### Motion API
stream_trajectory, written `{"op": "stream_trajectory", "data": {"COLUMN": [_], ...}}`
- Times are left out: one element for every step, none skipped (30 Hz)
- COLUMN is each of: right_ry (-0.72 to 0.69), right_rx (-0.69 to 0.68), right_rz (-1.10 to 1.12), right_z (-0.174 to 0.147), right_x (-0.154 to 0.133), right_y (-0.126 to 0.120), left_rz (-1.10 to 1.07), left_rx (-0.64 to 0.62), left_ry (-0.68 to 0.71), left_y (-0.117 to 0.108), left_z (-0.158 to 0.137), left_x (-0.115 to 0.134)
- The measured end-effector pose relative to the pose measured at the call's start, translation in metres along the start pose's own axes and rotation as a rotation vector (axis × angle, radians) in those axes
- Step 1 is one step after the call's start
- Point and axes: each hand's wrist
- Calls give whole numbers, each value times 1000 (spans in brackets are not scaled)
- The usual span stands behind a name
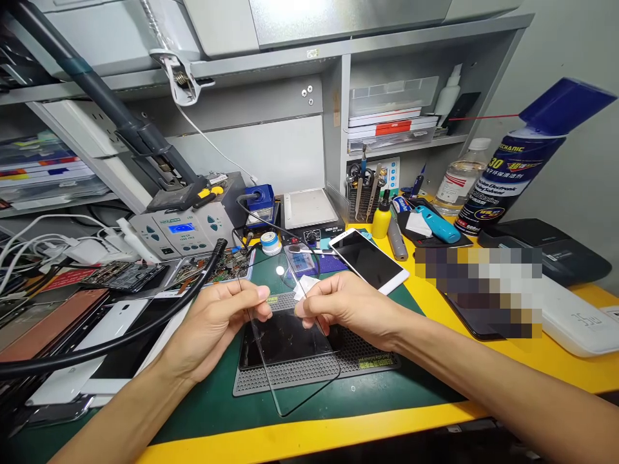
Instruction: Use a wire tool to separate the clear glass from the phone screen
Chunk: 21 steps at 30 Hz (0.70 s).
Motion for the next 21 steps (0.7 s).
{"op": "stream_trajectory", "data": {"right_ry": [-7,-14,-20,-24,-26,-25,-21,-16,-8,2,12,20,27,33,36,37,35,30,18,2,-19], "right_rx": [17,33,45,53,58,59,56,49,37,21,4,-13,-28,-40,-49,-55,-56,-52,-40,-20,5], "right_rz": [-15,-29,-40,-48,-51,-50,-43,-31,-14,7,30,54,76,95,110,121,128,132,133,134,134], "right_z": [1,1,2,2,3,3,3,2,2,2,2,1,1,1,1,2,2,2,2,2,2], "right_x": [0,0,0,1,1,1,1,1,1,1,1,1,1,1,1,1,1,1,1,1,1], "right_y": [1,1,1,2,2,2,2,1,1,0,0,0,-1,-1,-1,-1,0,0,1,1,2], "left_rz": [5,10,14,16,16,15,12,7,-2,-12,-25,-38,-50,-61,-70,-77,-84,-91,-99,-106,-110], "left_rx": [11,24,35,45,52,56,57,53,48,40,33,26,19,13,9,5,4,1,-3,-14,-35], "left_ry": [3,6,8,11,13,13,11,11,10,8,8,8,8,9,9,9,9,9,7,2,-9], "left_y": [0,1,1,2,2,2,3,3,3,3,2,2,2,2,1,1,1,1,0,0,0], "left_z": [0,1,1,1,1,2,2,2,2,2,2,2,2,2,2,1,1,1,1,0,-1], "left_x": [-1,-1,-2,-3,-3,-3,-4,-3,-3,-3,-2,-2,-2,-1,-1,-1,-1,-1,-1,-1,-1]}}
Point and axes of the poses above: each hand's wrist, its own z-axis towards the middle knuckle, its own y-axis out of the palm, x = y × z
